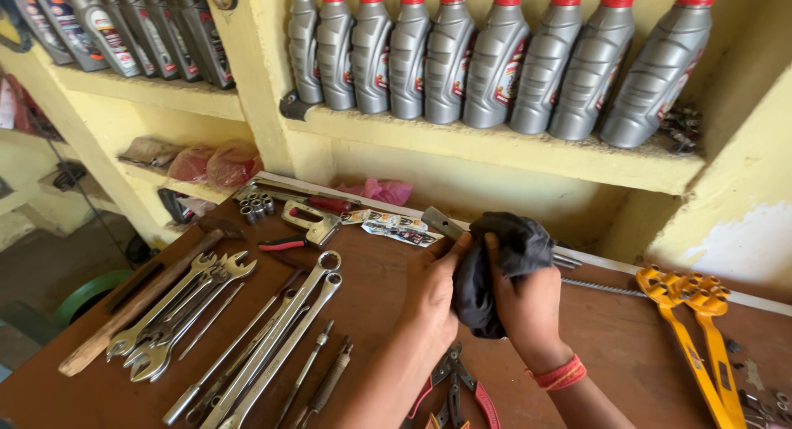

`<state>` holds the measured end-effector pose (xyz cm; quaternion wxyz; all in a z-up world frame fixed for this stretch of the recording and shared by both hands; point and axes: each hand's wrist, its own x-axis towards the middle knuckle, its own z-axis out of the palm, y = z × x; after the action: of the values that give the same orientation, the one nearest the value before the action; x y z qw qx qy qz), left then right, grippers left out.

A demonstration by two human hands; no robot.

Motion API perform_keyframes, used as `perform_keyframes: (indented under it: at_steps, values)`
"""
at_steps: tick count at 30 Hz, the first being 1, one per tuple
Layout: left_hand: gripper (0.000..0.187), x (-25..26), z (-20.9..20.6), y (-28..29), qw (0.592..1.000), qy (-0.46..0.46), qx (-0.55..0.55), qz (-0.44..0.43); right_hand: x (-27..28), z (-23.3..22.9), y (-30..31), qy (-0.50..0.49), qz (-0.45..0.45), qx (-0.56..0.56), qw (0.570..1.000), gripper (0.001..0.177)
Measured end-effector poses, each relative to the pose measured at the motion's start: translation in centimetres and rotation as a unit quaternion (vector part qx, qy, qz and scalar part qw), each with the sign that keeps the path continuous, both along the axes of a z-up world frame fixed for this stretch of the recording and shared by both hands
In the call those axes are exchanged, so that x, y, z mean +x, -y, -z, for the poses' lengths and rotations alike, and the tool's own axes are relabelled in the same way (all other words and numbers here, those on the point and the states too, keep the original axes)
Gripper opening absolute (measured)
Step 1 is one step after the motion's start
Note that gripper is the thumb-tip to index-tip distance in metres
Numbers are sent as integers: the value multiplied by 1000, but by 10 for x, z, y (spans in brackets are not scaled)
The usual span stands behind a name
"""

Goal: The person picks up various hand tools from a wooden workbench, wipes each with a dark cloth, and places them back in organized groups. The person handles wrenches, screwdrivers, pliers, and small metal parts, arranging them neatly on the bench surface.

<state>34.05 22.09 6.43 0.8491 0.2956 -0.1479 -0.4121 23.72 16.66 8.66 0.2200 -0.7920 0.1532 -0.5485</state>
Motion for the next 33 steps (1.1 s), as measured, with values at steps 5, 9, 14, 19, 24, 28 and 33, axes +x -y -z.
perform_keyframes:
  at_steps: [5,9,14,19,24,28,33]
  values:
    - [15,0,4,-14,999,-16,23,-16,17,10,5,45,-49,428,901,29]
    - [19,5,5,-25,1000,-14,-16,-11,17,15,11,144,-269,630,714,35]
    - [21,18,6,-31,993,-107,-19,-53,4,12,26,199,-247,587,745,35]
    - [15,31,10,-33,981,-176,-55,-62,-8,17,10,-3,-123,262,957,27]
    - [30,21,23,-31,989,-136,-62,-16,-5,31,-28,-88,-142,59,984,33]
    - [25,34,27,-26,981,-171,-81,-41,7,25,-17,-87,-134,-83,984,24]
    - [26,52,38,-29,965,-244,-89,46,16,31,0,-69,-231,30,970,25]
